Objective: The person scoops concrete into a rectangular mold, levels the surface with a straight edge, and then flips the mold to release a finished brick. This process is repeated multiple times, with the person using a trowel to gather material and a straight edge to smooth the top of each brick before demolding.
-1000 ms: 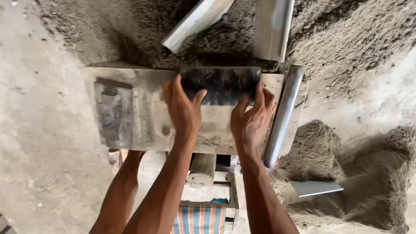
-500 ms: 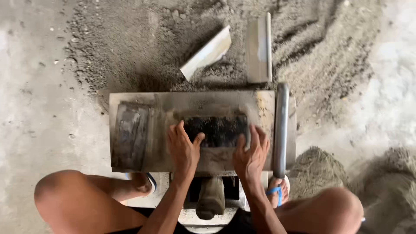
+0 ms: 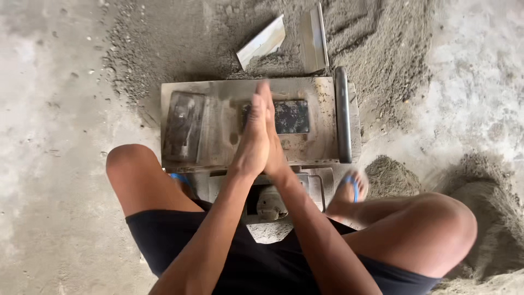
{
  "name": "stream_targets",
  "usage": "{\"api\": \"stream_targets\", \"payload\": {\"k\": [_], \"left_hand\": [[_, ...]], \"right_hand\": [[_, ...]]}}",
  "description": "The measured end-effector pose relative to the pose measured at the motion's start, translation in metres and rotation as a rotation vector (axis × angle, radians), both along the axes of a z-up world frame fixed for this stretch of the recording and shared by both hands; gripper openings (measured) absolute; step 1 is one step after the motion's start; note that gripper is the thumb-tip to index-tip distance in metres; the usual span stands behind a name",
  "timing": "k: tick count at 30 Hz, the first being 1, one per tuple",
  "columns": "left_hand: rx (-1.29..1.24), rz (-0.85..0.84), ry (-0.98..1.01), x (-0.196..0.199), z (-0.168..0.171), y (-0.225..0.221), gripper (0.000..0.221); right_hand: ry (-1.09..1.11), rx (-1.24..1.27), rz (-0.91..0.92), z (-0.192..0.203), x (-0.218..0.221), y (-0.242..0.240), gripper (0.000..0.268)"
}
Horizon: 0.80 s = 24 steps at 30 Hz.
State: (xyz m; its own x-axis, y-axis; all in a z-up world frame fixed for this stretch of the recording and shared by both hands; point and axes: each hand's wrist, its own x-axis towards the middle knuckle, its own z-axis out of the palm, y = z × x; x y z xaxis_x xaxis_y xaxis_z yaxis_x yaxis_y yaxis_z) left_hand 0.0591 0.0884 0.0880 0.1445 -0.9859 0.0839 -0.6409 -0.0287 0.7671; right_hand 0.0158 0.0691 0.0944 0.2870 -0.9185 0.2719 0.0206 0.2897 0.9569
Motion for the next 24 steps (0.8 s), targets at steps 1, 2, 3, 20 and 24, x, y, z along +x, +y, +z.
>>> {"api": "stream_targets", "payload": {"k": [1, 2, 3, 20, 24], "left_hand": [[-0.133, -0.024, -0.033, -0.011, 0.005, 0.002, 0.057], [-0.267, -0.047, -0.066, -0.022, 0.009, 0.002, 0.055], [-0.266, -0.062, -0.07, -0.028, 0.012, 0.005, 0.055], [-0.012, 0.093, 0.758, -0.002, 0.04, 0.009, 0.06], [0.023, 0.027, 0.742, -0.008, 0.031, -0.002, 0.062]], "right_hand": [[0.057, 0.092, 0.06, 0.03, -0.007, 0.0, 0.066], [0.114, 0.184, 0.118, 0.059, -0.015, -0.001, 0.065], [0.106, 0.185, 0.105, 0.034, -0.031, -0.006, 0.065], [0.59, -0.836, 0.087, -0.033, -0.106, -0.017, 0.106], [0.546, -0.829, 0.067, -0.068, -0.105, -0.021, 0.102]]}}
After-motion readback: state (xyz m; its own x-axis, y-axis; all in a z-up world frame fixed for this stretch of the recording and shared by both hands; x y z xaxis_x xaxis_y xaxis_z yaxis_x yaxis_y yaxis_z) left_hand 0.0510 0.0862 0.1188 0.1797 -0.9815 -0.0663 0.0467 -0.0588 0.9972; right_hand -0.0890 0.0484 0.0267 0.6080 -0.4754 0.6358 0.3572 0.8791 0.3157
